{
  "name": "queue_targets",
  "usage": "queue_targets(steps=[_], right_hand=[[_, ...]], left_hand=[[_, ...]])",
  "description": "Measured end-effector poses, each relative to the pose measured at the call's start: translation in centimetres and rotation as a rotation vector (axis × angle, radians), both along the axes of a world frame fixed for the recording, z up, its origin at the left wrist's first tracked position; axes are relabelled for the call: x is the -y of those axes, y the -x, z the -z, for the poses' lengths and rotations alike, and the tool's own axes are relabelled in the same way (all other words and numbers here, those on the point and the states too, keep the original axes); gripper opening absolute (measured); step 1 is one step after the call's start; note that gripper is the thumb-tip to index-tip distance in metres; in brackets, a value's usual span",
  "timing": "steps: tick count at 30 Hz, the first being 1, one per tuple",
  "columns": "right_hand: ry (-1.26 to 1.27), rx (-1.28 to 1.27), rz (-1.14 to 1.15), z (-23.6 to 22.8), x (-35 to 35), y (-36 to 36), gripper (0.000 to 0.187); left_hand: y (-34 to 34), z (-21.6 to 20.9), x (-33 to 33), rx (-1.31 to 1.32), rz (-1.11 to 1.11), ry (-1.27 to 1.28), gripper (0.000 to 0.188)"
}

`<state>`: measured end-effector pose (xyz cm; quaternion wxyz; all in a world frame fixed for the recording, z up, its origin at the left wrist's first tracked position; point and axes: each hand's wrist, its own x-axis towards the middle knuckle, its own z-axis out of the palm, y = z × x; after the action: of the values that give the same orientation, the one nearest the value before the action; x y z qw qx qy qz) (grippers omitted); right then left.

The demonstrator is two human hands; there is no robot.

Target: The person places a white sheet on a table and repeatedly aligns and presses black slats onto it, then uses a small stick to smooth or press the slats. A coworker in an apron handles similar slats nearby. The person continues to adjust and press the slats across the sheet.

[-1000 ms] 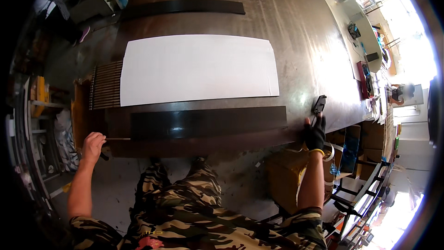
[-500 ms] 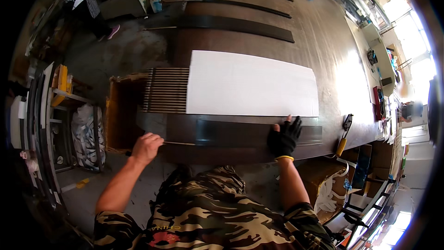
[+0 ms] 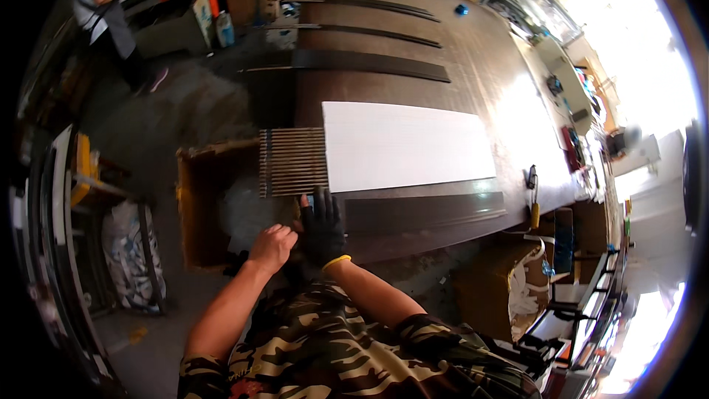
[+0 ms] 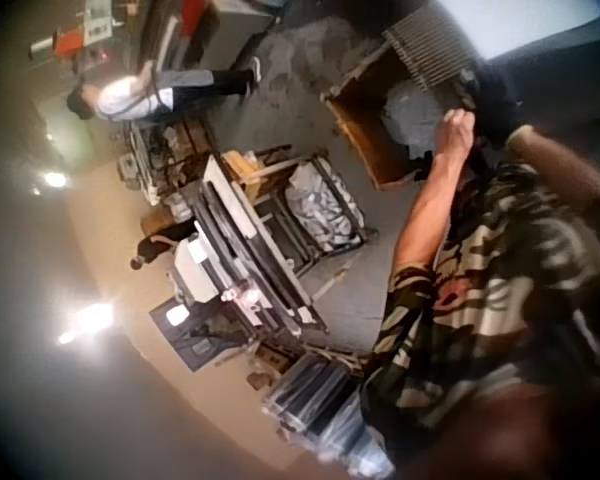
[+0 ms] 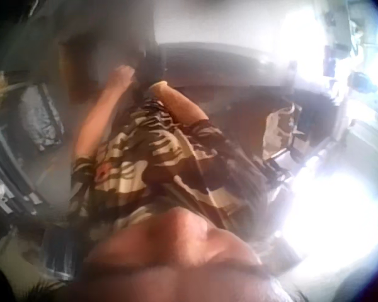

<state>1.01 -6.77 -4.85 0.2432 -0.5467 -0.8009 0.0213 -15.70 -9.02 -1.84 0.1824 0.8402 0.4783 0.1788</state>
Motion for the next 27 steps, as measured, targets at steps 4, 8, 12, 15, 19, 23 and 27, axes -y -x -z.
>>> queue_targets(steps=[4, 8, 12, 15, 19, 23, 27], right_hand=[[0.099, -0.254, 0.052, -2.5, 2.4, -5.7, 0.063], [0.213, -0.546, 0.766, -2.7, 3.6, -19.4, 0.049], [0.335, -0.609, 1.445, 1.7, 3.0, -34.3, 0.045], [0.466, -0.652, 1.432, 2.5, 3.0, -37.7, 0.036], [0.79, -0.267, 0.889, 0.1, 3.7, -39.3, 0.04], [0.784, 0.018, 0.745, 0.3, 2.7, -41.1, 0.034], [0.596, 0.272, 0.651, -6.9, -7.6, -37.4, 0.025]], left_hand=[[-0.6, 0.3, -0.3, 0.104, -0.06, -0.019, 0.017], [-3.2, -2.0, 0.2, 0.0, -0.211, -0.17, 0.048], [-6.5, -3.4, -1.6, -0.176, -0.165, -0.176, 0.039], [-8.2, -1.6, -3.5, -0.143, 0.142, -0.051, 0.026], [-9.2, -0.6, -5.7, -0.157, 0.313, 0.219, 0.014], [-8.5, -6.0, -8.2, -0.088, 0.456, 0.412, 0.017], [-6.9, -11.8, -14.4, -0.104, 0.452, 0.513, 0.015]])
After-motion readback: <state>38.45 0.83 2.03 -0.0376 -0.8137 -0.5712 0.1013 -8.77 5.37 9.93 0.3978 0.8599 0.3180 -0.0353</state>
